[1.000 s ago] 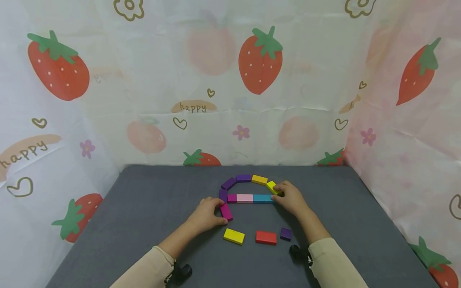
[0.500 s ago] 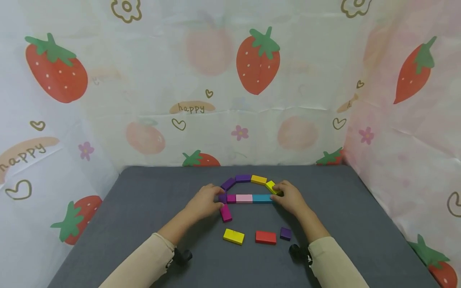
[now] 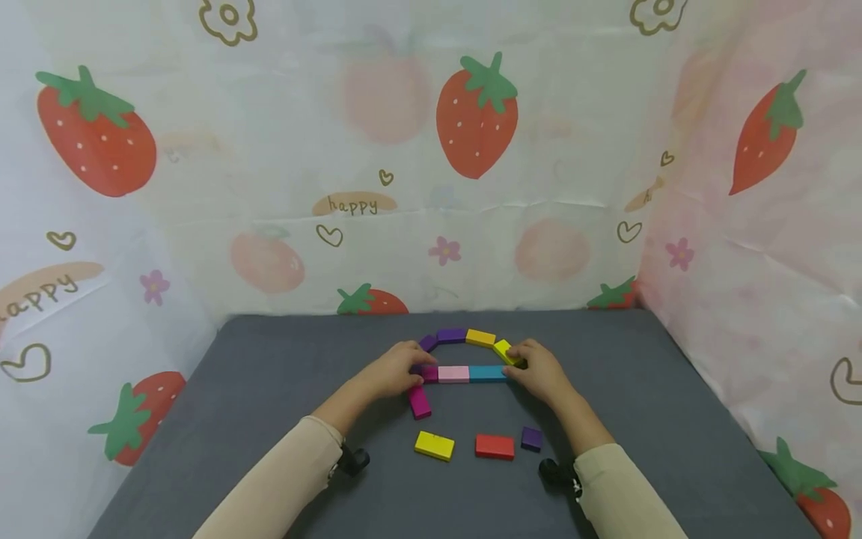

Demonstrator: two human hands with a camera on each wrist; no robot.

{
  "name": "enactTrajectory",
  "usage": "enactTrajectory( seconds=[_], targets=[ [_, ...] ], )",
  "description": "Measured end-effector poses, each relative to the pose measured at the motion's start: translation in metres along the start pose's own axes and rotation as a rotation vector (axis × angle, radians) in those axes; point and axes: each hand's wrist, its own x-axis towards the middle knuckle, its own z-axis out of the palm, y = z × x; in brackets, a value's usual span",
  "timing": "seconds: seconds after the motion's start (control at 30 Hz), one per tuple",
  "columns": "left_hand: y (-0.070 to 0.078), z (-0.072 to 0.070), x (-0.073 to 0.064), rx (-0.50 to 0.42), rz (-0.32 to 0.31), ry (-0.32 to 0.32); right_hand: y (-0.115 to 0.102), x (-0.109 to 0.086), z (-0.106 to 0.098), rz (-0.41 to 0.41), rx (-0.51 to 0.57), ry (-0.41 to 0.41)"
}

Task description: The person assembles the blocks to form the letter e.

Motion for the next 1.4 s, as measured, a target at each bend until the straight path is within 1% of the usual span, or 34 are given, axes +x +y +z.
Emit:
enactTrajectory(
  seconds=[0.1, 0.47, 0.77, 0.97, 1.2, 1.4],
  targets=[
    [-0.0011, 0.0013, 0.0021, -0.006, 0.006, -0.006, 0.0008, 0.0008, 0.0007, -0.010, -0.007, 0.003],
    [-0.0018, 0.0028, 0.0039, -0.030, 0.001, -0.042, -0.0019, 0.0026, 0.0002, -0.005, -0.018, 0.001],
    [-0.0042, 0.0036, 0.0063, -0.014, 0.002, -0.061, -0.0047, 0.0026, -0.0011, -0.008, -0.015, 0.001],
    [-0.0047, 0.0062, 0.0064, -0.009, 0.017, -0.077, -0.0042, -0.0010, 0.0019, 0.000, -0.031, 0.009],
    [-0.0057, 0.0079, 0.0063, 0.005, 0.034, -0.075, -0.0009, -0.0019, 0.0068, -0.019, -0.042, 0.022],
    [-0.0050, 0.0057, 0.0056, 0.000, 0.024, -0.075, -0.0033, -0.0010, 0.0059, -0.023, -0.049, 0.015]
  ],
)
